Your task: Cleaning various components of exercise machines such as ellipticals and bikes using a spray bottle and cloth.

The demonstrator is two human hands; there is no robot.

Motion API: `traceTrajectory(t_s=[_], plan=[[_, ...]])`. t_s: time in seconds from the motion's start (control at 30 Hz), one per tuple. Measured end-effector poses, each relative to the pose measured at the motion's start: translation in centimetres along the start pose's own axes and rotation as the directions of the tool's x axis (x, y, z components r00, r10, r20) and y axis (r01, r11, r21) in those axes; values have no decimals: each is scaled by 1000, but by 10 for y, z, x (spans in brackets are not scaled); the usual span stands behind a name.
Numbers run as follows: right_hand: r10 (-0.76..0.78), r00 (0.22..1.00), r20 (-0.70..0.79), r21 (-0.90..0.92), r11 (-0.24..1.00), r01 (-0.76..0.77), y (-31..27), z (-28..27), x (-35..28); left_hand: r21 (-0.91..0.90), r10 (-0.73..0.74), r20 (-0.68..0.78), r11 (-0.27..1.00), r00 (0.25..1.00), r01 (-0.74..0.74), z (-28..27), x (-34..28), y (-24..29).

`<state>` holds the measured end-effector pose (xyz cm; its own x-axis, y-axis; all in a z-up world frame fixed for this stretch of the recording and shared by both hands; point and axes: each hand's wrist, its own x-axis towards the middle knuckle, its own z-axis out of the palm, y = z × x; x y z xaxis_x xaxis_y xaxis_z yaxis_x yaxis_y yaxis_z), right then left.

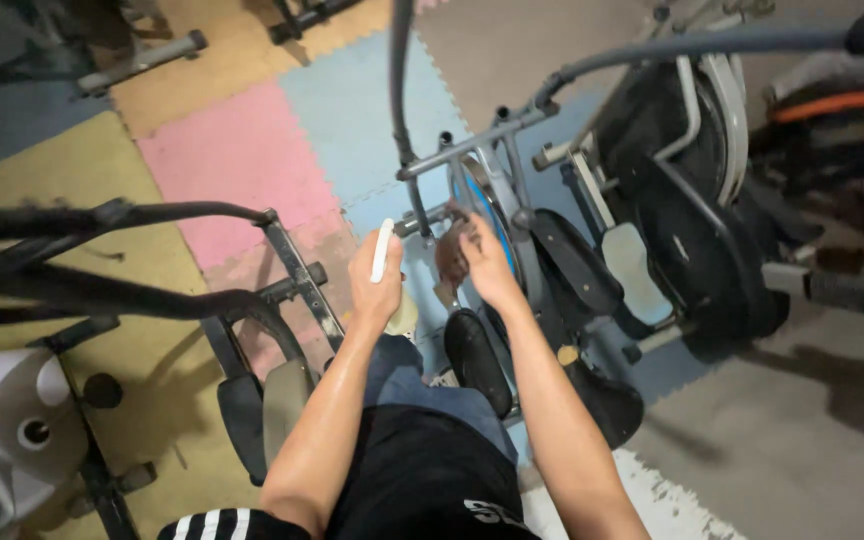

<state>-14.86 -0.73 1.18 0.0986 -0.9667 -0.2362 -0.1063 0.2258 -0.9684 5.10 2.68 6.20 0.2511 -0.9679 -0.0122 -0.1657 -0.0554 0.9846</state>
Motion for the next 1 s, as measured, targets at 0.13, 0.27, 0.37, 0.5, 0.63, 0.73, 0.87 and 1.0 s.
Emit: traceTrajectory(t_s=[0.13,0.27,0.37,0.5,0.63,0.73,0.87,1.0], plan=[[-273,962,22,115,956,269,-45,5,15,-21,45,-58,999,997,-46,-19,1,23],[-202,979,18,244,951,192,-48,9,45,-3,-1,-57,1000,998,0,-31,14,34],[-145,984,-104,175,971,162,-63,19,58,-24,-61,-28,998,998,60,-41,26,52],[261,961,-96,475,860,-186,-63,21,95,-11,-160,116,987,980,162,-46,53,50],[284,958,32,775,598,-203,-5,12,158,230,-124,203,970,971,76,-50,88,79],[156,986,-59,741,668,-62,-13,27,171,261,-15,265,964,964,-57,-44,117,79],[101,993,-68,730,683,-20,-37,50,180,289,71,280,945,957,-154,-38,148,75],[47,993,-108,568,823,23,-56,67,186,319,56,263,937,963,-142,-41,160,96]])
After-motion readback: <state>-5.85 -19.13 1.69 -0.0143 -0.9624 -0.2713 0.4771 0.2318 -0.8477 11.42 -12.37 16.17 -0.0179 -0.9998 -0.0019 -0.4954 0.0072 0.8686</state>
